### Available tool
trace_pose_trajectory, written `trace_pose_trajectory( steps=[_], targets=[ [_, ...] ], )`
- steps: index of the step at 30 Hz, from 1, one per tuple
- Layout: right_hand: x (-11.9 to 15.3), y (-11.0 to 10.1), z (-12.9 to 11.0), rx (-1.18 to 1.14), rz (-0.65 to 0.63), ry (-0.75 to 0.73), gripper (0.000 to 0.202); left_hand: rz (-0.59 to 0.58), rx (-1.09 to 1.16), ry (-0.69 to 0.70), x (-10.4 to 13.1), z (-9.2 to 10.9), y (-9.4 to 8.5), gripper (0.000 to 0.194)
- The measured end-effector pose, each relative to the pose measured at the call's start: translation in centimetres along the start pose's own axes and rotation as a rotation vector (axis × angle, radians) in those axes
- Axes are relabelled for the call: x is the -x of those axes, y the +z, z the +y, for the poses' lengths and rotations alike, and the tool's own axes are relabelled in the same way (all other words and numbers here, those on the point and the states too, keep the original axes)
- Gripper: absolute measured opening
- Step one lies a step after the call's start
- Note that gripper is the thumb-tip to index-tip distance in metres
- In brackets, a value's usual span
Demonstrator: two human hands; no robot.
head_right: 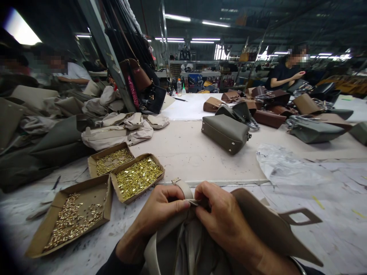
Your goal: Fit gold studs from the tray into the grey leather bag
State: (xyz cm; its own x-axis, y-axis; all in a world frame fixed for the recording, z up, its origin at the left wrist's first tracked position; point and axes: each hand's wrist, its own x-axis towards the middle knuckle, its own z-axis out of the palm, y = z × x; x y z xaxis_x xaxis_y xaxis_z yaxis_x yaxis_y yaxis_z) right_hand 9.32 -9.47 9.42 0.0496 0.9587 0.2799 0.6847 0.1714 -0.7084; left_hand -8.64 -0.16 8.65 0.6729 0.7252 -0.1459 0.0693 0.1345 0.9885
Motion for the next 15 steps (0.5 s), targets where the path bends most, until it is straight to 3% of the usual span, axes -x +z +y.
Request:
trace_pose_trajectory(
  steps=[4, 10, 15],
  targets=[
    [-0.1, 0.0, -0.1, 0.044, 0.039, -0.025, 0.011, -0.030, -0.081, 0.100, 0.2, 0.3, 0.2, 0.014],
    [0.2, 0.6, 0.0, 0.118, 0.140, -0.137, 0.014, -0.104, -0.095, 0.088, 0.9, 1.1, -0.2, 0.025],
    [0.2, 1.1, 0.7, 0.179, 0.179, -0.206, 0.018, -0.152, -0.145, 0.147, 1.3, 1.7, -0.1, 0.047]
  ],
)
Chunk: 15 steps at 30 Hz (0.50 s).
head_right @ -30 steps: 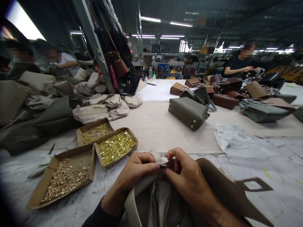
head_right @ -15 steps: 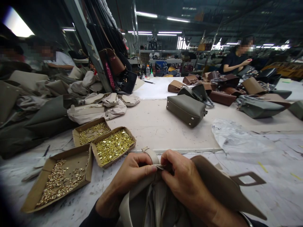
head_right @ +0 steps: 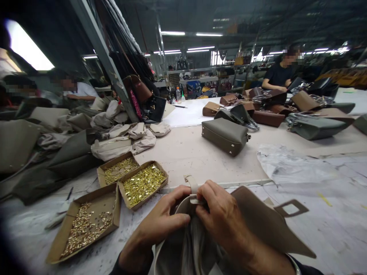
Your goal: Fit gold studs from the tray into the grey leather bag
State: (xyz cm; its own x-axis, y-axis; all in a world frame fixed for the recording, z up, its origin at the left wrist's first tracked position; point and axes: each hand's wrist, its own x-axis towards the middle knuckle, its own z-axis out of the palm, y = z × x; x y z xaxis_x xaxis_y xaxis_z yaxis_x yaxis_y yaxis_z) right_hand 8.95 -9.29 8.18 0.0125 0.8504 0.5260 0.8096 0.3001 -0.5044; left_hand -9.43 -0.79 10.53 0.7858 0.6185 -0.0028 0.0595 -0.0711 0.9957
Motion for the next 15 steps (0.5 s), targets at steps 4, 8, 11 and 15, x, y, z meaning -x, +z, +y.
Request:
trace_pose_trajectory(
  steps=[4, 8, 11, 15],
  targets=[
    [-0.2, 0.0, 0.5, -0.012, 0.027, 0.035, 0.016, 0.115, -0.190, -0.011, -0.5, 0.4, 1.0, 0.035],
    [-0.2, -0.1, 0.6, -0.030, 0.066, 0.059, 0.014, 0.208, -0.407, 0.001, -1.2, 1.3, 1.9, 0.025],
    [-0.3, -0.1, 0.6, -0.063, 0.083, 0.092, 0.012, 0.263, -0.523, -0.020, -1.6, 1.9, 2.4, 0.024],
    [-0.7, -0.4, 0.7, -0.189, 0.053, 0.172, 0.009, 0.370, -0.655, 0.064, -2.1, 1.1, 3.1, 0.024]
  ],
)
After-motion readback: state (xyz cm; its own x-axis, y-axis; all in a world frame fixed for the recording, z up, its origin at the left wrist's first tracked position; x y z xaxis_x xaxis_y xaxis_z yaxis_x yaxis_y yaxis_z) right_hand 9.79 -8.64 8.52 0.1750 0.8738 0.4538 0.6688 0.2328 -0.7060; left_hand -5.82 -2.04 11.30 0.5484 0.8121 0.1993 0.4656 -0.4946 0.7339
